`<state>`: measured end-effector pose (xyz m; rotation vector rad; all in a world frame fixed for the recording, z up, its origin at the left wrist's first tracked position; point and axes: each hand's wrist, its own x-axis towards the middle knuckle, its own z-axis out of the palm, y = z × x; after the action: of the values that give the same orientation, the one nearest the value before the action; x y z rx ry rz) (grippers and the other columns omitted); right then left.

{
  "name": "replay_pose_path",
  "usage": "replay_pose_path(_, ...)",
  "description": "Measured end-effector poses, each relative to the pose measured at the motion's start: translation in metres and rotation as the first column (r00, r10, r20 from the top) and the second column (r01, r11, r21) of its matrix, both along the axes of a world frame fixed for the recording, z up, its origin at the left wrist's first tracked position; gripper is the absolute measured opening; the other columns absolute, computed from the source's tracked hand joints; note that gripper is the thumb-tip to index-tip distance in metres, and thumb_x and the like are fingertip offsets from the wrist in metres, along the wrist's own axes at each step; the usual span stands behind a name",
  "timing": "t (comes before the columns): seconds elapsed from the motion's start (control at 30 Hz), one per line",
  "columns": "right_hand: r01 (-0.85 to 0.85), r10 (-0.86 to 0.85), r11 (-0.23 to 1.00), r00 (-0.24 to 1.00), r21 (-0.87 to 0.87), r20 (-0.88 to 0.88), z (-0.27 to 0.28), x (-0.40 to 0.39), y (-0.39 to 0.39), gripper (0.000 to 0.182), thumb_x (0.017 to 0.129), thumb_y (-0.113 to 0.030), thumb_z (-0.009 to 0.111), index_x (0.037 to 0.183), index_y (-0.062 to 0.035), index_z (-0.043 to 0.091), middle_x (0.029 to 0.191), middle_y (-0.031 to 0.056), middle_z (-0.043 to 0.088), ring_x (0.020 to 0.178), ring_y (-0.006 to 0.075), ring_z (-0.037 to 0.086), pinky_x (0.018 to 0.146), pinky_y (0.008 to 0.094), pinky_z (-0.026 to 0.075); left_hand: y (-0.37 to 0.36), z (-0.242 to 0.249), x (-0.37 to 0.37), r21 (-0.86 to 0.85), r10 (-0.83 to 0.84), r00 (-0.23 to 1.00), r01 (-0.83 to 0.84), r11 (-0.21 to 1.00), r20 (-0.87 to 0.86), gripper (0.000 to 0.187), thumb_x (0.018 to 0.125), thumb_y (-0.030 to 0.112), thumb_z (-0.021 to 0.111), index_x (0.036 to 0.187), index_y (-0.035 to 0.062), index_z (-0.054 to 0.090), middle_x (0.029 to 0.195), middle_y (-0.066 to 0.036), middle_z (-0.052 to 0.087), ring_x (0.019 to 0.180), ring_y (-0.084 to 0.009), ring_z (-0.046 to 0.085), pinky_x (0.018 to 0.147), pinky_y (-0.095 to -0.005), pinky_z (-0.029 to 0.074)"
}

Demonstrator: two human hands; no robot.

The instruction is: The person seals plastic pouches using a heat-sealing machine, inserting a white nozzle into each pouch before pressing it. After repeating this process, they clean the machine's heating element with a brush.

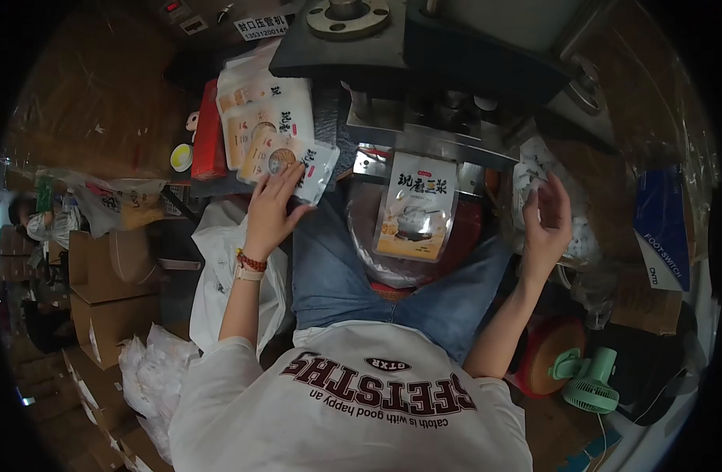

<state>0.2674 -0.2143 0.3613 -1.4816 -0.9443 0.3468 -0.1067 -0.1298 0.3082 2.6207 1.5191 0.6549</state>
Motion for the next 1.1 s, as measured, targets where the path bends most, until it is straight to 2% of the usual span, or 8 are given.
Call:
replay_pose_path(0.1,-0.305,0.342,0.929,0.924,0.21,-0.17,0.022,-0.042,-0.017,0.037,0.083,0.007,0.061,0.12,0.0041,0.057,0.106,0.0091,0.062,0.095,0.011,0.058,0.08,0.0243,0.048,-0.018,-0.006,-0.006,-0.2,0.114,0.965,-0.067,0.978,0.235,0.045,0.072,0.002,0.065,0.116,0.0107,0.064,0.113,-0.008,0.067,0.109,-0.0239,0.062,0.094,-0.0361,0.047)
replay_pose_path(0.2,-0.527,0.553,0.767,0.832,0.366,0.041,0.022,-0.076,-0.019,0.036,0.078,0.012,0.062,0.113,0.0053,0.06,0.107,0.0139,0.064,0.094,0.018,0.063,0.086,0.0314,0.05,-0.029,0.016,0.021,-0.12,0.03,0.853,0.038,0.992,0.521,0.037,0.067,-0.007,0.056,0.099,0.0047,0.07,0.098,-0.007,0.071,0.097,-0.025,0.067,0.084,-0.0338,0.052)
replay_pose_path(0.27,-0.612,0.543,0.752,0.786,0.246,0.294,0.02,-0.093,-0.019,0.039,0.077,0.011,0.063,0.116,0.0043,0.057,0.106,0.013,0.066,0.094,0.0215,0.066,0.094,0.0405,0.047,-0.039,0.03,0.039,-0.059,-0.047,0.847,0.092,0.994,0.529,0.036,0.067,-0.007,0.055,0.098,0.0039,0.07,0.099,-0.008,0.07,0.098,-0.0253,0.067,0.085,-0.0344,0.051)
replay_pose_path(0.43,-0.703,0.594,0.665,0.702,0.25,0.393,0.021,-0.106,-0.021,0.049,0.08,0.009,0.063,0.125,0.0027,0.046,0.105,0.0102,0.068,0.097,0.0199,0.067,0.107,0.047,0.036,-0.062,0.074,0.06,0.042,-0.297,0.832,0.315,0.948,0.469,0.037,0.065,-0.009,0.055,0.097,0.0021,0.069,0.1,-0.012,0.07,0.099,-0.0261,0.067,0.086,-0.0352,0.052)
replay_pose_path(0.5,-0.793,0.711,0.548,0.61,0.268,0.35,0.032,-0.094,-0.028,0.063,0.08,0.013,0.06,0.135,0.0023,0.03,0.103,0.02,0.067,0.104,0.0256,0.064,0.11,0.0472,0.029,-0.063,0.078,0.063,0.048,-0.36,0.798,0.387,0.921,0.483,0.037,0.066,-0.01,0.056,0.099,0.0006,0.069,0.098,-0.012,0.07,0.095,-0.0275,0.068,0.081,-0.0335,0.053)
replay_pose_path(0.6,-0.736,0.765,0.629,0.643,0.25,-0.03,0.026,-0.089,-0.033,0.065,0.082,0.013,0.058,0.137,0.0025,0.024,0.106,0.0201,0.065,0.107,0.0251,0.063,0.11,0.0426,0.031,-0.064,0.07,0.083,-0.061,-0.361,0.694,0.502,0.862,0.623,0.026,0.072,-0.006,0.062,0.096,-0.0005,0.069,0.097,-0.012,0.07,0.089,-0.0237,0.07,0.075,-0.0289,0.054)
replay_pose_path(0.87,-0.539,0.565,0.825,0.789,0.172,-0.242,-0.002,-0.075,-0.021,0.06,0.088,0.008,0.055,0.139,-0.0008,0.025,0.11,0.0165,0.061,0.107,0.0231,0.061,0.101,0.0347,0.041,-0.054,-0.013,0.121,-0.618,0.208,0.635,0.536,0.575,0.744,0.017,0.081,0.008,0.074,0.095,-0.0009,0.072,0.084,-0.006,0.071,0.071,-0.0036,0.058,0.062,-0.0196,0.046)
replay_pose_path(1.1,-0.536,0.62,0.784,0.68,0.311,-0.391,-0.012,-0.071,-0.018,0.061,0.088,0.007,0.055,0.14,-0.0014,0.024,0.11,0.0169,0.059,0.108,0.0279,0.061,0.099,0.0366,0.043,-0.055,-0.001,0.131,-0.464,0.128,0.565,0.503,0.729,0.815,0.018,0.083,0.001,0.068,0.1,-0.0015,0.071,0.09,-0.007,0.071,0.078,-0.0073,0.063,0.069,-0.0205,0.048)
